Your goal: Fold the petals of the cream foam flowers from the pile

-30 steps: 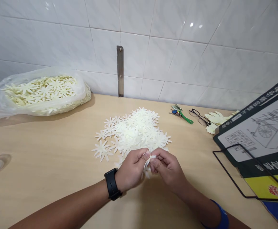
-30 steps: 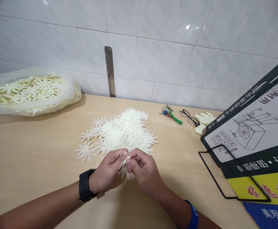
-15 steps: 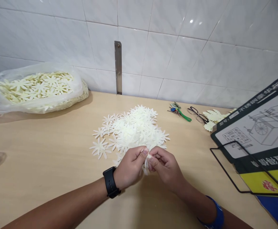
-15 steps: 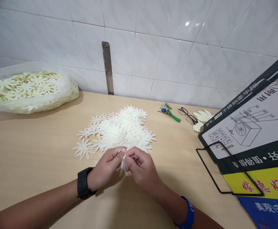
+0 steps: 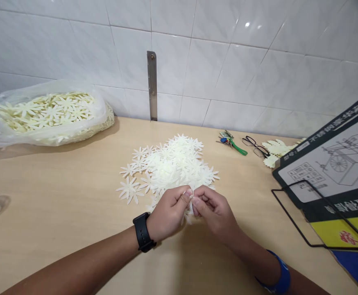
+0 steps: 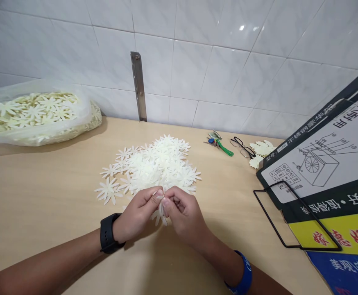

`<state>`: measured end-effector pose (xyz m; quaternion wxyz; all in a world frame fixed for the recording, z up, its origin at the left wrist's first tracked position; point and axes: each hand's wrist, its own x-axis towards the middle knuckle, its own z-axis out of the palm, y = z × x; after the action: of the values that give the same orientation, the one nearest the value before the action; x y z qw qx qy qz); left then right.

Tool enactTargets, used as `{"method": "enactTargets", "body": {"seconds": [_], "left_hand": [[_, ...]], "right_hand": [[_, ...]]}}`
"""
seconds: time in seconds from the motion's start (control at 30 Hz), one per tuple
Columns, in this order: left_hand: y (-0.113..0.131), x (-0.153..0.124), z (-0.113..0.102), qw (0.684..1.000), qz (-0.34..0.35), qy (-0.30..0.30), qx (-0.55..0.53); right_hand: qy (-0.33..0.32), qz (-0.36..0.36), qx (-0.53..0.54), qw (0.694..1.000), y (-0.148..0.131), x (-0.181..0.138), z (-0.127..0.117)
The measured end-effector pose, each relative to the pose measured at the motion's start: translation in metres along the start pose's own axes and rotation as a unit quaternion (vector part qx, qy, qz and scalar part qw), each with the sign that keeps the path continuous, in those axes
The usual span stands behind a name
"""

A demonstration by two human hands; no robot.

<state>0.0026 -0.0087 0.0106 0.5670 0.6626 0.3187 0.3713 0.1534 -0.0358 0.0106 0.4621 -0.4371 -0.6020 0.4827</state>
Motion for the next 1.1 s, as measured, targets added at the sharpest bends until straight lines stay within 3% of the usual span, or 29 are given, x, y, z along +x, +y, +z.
{"method": "enactTargets", "body": {"seconds": [0.17, 0.33, 0.53, 1.1], "left_hand": [[0.001, 0.003, -0.004, 1.0, 0.012, -0.009, 0.023], [0.003, 0.006, -0.01, 0.997, 0.015, 0.049, 0.05], [0.008, 0.008, -0.012, 0.999, -0.019, 0.045, -0.007], [0.003, 0.011, -0.018, 0.997, -0.042, 0.064, -0.026]], "right_hand": [[0.005, 0.01, 0.001, 1.0, -0.001, 0.002, -0.003], [0.028, 0.026, 0.015, 0.999, 0.006, 0.005, -0.008], [0.038, 0.031, 0.076, 0.996, 0.014, 0.009, -0.012], [-0.005, 0.008, 0.142, 0.99, 0.023, 0.007, -0.016]]}}
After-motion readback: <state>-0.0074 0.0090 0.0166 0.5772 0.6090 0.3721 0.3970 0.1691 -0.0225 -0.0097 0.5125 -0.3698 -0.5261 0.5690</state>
